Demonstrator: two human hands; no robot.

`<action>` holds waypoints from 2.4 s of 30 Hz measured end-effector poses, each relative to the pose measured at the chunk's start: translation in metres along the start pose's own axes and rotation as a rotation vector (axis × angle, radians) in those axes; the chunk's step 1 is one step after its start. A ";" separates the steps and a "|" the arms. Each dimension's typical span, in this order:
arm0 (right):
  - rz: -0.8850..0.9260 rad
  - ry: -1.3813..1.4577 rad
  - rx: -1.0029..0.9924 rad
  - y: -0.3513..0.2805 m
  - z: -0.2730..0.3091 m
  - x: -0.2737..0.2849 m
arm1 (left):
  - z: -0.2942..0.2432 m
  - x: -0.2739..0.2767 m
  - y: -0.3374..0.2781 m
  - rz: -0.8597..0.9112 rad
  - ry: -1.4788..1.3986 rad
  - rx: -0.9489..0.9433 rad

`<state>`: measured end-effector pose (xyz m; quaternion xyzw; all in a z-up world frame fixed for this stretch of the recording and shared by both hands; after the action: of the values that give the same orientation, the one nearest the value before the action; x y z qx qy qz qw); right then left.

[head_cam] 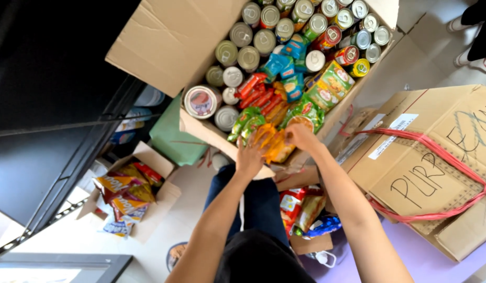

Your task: Untying a delivery box and stocking instant noodles, cheese spread, and mayonnaise packets onto grocery store shelves.

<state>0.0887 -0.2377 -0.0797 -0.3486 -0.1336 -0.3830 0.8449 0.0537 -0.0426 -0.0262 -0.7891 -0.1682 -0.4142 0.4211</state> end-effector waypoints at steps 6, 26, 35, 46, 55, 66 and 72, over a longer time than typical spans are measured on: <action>0.144 -0.034 -0.050 -0.003 -0.048 -0.051 | -0.001 0.003 -0.007 -0.237 0.010 -0.095; -0.213 -0.283 0.079 -0.018 0.120 -0.008 | 0.088 -0.013 0.013 0.002 -0.549 0.399; -0.171 -0.361 0.050 -0.018 0.080 -0.026 | 0.099 -0.049 0.025 -0.183 -0.600 0.365; -0.396 -0.148 -0.047 0.003 0.049 -0.026 | 0.128 -0.021 0.021 -0.227 -0.798 0.508; -0.318 0.055 0.046 -0.002 0.102 0.015 | 0.131 0.027 -0.024 -0.367 -1.003 0.269; 0.140 1.377 0.255 -0.008 0.158 0.004 | 0.119 0.071 -0.024 -0.158 -1.615 -0.176; 0.003 1.879 0.240 -0.015 0.119 -0.008 | 0.055 0.182 -0.089 -0.129 -2.125 -0.718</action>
<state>0.0771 -0.1580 0.0097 0.1917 0.5635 -0.4895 0.6373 0.1358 0.0388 0.1488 -0.8072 -0.3534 0.4235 -0.2100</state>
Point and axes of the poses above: each hand's wrist, its own y-axis towards the middle knuckle, its own x-axis out of the back of the hand, z = x × y, the point moved 7 cm from there along y, towards the middle knuckle, and after that the axes turned 14 degrees about z, right-handed, at the moved point
